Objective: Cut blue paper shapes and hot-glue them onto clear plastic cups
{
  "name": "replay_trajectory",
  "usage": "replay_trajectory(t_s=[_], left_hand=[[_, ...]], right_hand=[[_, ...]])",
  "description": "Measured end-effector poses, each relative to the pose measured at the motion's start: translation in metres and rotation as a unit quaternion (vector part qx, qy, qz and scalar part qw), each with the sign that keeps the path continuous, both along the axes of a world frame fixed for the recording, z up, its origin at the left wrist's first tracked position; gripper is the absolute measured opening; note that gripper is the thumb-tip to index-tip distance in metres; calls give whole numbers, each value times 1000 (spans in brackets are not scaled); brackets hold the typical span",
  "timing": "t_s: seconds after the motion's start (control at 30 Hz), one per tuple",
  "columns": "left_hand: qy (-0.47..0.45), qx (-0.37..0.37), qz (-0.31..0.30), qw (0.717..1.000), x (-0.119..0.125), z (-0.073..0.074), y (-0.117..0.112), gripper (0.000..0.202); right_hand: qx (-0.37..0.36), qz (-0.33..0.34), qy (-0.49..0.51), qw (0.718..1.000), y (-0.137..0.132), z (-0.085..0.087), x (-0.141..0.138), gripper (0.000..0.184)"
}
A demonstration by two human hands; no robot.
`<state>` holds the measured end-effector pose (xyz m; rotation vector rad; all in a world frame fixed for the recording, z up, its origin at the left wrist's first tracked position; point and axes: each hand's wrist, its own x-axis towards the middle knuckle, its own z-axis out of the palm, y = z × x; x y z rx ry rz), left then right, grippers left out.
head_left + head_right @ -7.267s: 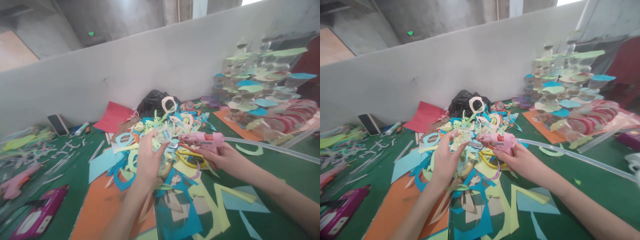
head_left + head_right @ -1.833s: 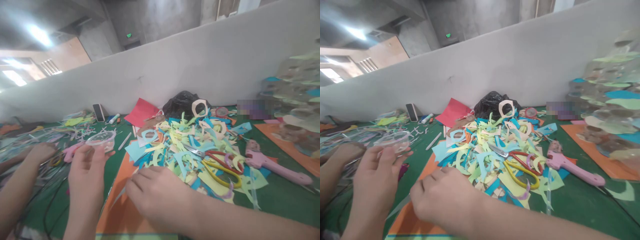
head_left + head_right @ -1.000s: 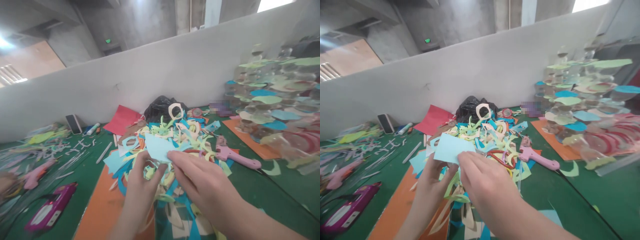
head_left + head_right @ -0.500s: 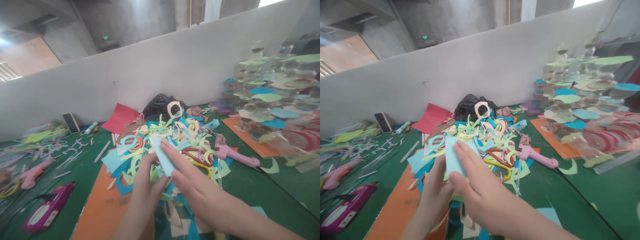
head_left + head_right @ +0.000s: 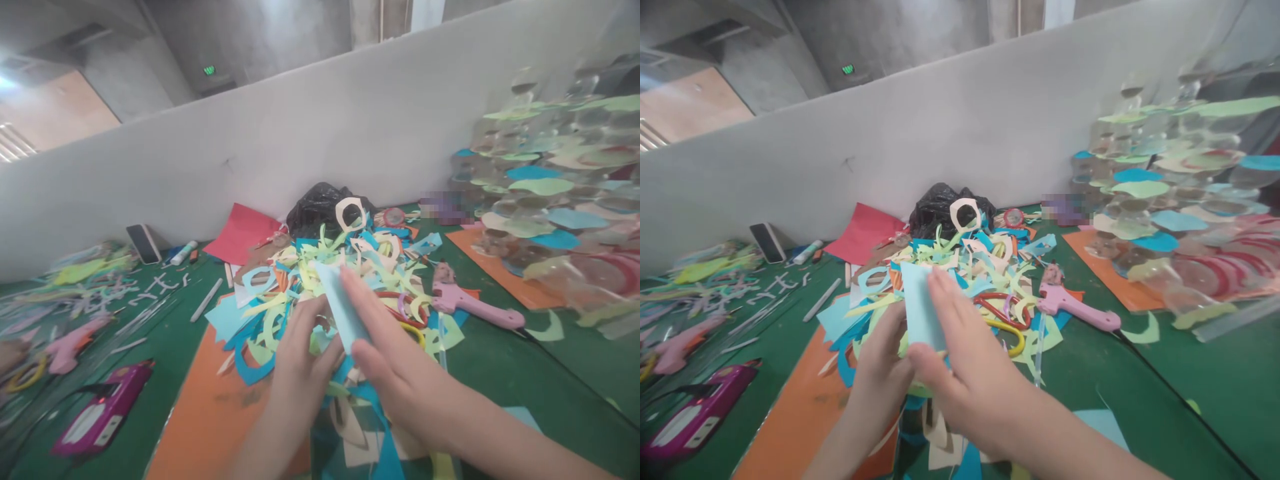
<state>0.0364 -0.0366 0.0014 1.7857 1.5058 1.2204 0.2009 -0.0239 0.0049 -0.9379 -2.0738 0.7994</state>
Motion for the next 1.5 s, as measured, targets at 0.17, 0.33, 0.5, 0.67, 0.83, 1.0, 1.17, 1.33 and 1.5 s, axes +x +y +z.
replay_trajectory(t_s=[0.17, 0.33, 0.5, 0.67, 0.83, 1.0, 1.17, 1.33, 1.5], left_hand=[[-67, -37, -39, 996, 2, -3, 3, 26], [-96, -55, -47, 993, 7, -2, 3, 31], [-72, -50, -63, 994, 12, -7, 10, 40], [-58, -48, -81, 994, 15, -13, 17, 37], [-70, -37, -66, 995, 19, -17, 20, 39], [-126, -84, -30, 988, 21, -19, 23, 42], [-194, -150, -3, 969, 15, -15, 22, 52], [-198, -148, 10, 969, 8, -15, 25, 45], [-105, -166, 26, 980, 3, -19, 27, 36]], right_hand=[[-18, 12, -47, 999, 2, -3, 3, 76], [75, -12, -44, 996, 3, -9, 2, 78], [144, -53, -45, 987, 9, -8, 6, 76], [122, -46, -83, 988, 17, -8, 16, 80], [83, -23, -127, 988, 17, -19, 16, 82], [90, -4, -168, 982, 15, -20, 10, 76], [152, -32, -181, 971, 14, -25, 7, 71], [163, -90, -143, 972, 19, -38, 2, 59], [117, -159, -77, 977, 31, -46, 5, 47]])
